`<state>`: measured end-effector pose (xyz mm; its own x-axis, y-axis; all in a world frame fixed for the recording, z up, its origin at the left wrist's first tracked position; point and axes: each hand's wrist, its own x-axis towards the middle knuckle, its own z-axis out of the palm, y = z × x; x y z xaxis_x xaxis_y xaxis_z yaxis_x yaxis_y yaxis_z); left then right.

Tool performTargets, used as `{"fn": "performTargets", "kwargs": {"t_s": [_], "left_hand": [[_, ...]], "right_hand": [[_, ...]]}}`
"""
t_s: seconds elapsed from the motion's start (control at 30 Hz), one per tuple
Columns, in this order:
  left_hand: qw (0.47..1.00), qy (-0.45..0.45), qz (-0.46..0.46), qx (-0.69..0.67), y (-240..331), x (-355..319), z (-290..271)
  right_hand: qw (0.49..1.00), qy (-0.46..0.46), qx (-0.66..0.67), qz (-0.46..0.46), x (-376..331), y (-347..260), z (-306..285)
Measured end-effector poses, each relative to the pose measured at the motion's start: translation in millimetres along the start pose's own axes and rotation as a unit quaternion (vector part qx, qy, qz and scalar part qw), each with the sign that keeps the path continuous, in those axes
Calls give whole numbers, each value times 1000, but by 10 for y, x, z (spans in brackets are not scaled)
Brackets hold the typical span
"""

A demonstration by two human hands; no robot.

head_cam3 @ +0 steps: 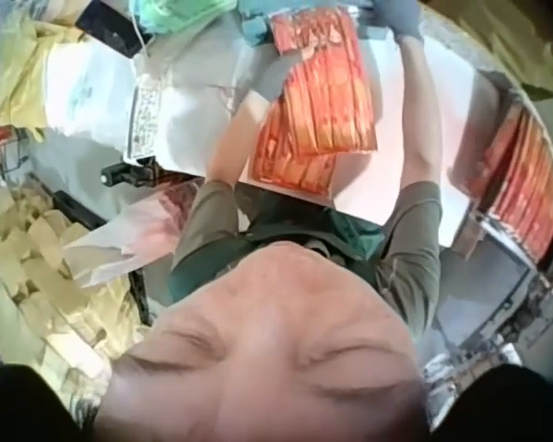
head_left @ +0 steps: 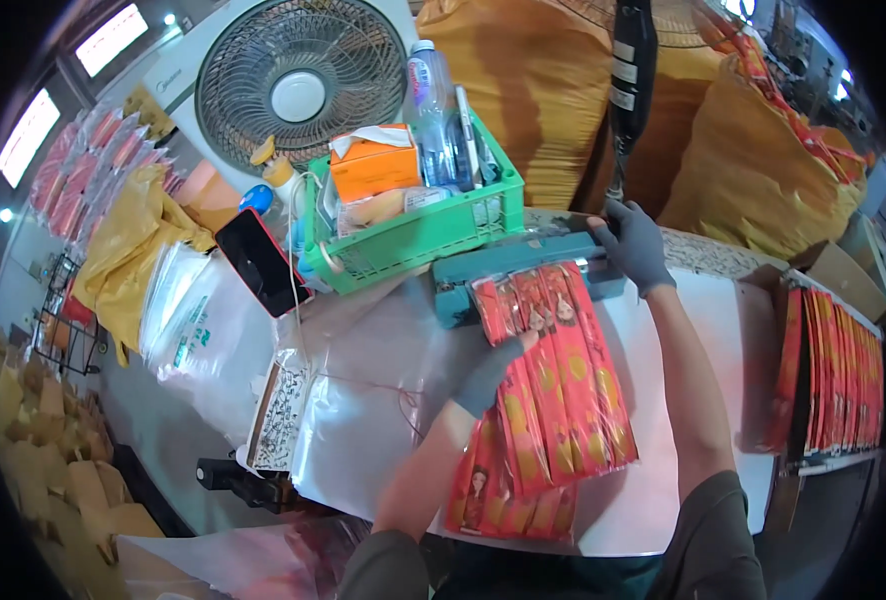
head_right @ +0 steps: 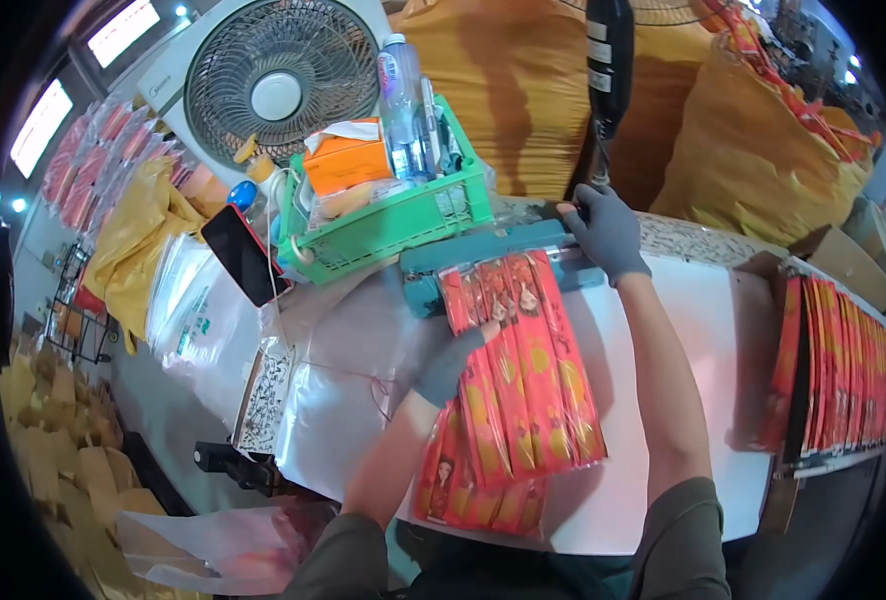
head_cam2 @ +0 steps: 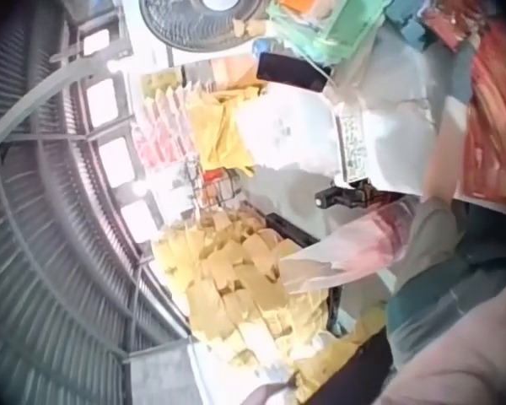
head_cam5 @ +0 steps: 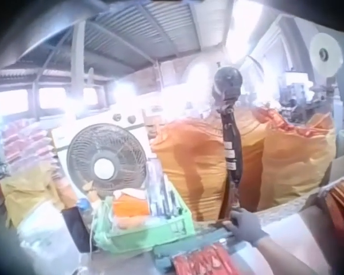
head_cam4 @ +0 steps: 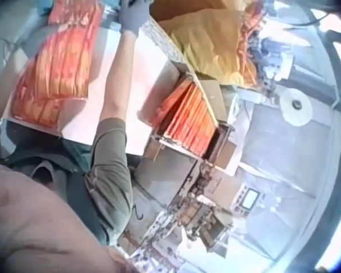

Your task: Manually packaging bundles of red and yellow products into plastic bags and sealing them.

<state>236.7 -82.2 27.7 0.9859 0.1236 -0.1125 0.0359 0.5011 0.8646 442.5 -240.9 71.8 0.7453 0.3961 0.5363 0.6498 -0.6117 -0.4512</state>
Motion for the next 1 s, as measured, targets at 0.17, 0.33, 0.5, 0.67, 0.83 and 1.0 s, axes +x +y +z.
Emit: {"fn": "performTargets", "kwargs": {"t_s": [0.17, 0.33, 0.5, 0.67, 0.83, 1.0], "left_hand": [[974, -59, 112, 190, 112, 35, -157], [992, 67, 88, 60, -375, 89, -74], [998, 46, -34, -2, -345, 72, -34], [881, 63, 116, 455, 196, -779, -104], [814, 139, 182, 534, -248, -1293, -179], [985, 54, 23, 162, -69, -1856, 104]], "right_hand": [[1000, 0, 12, -6, 16, -53, -12], [998, -50, -40, 14, 27, -99, -27], [992, -76, -96, 4, -100, 89, -107], [970, -239, -4, 51, -1161, -57, -257], [802, -264, 513, 153, -2268, -772, -352], [716, -282, 590, 243, -3175, -580, -155]]}}
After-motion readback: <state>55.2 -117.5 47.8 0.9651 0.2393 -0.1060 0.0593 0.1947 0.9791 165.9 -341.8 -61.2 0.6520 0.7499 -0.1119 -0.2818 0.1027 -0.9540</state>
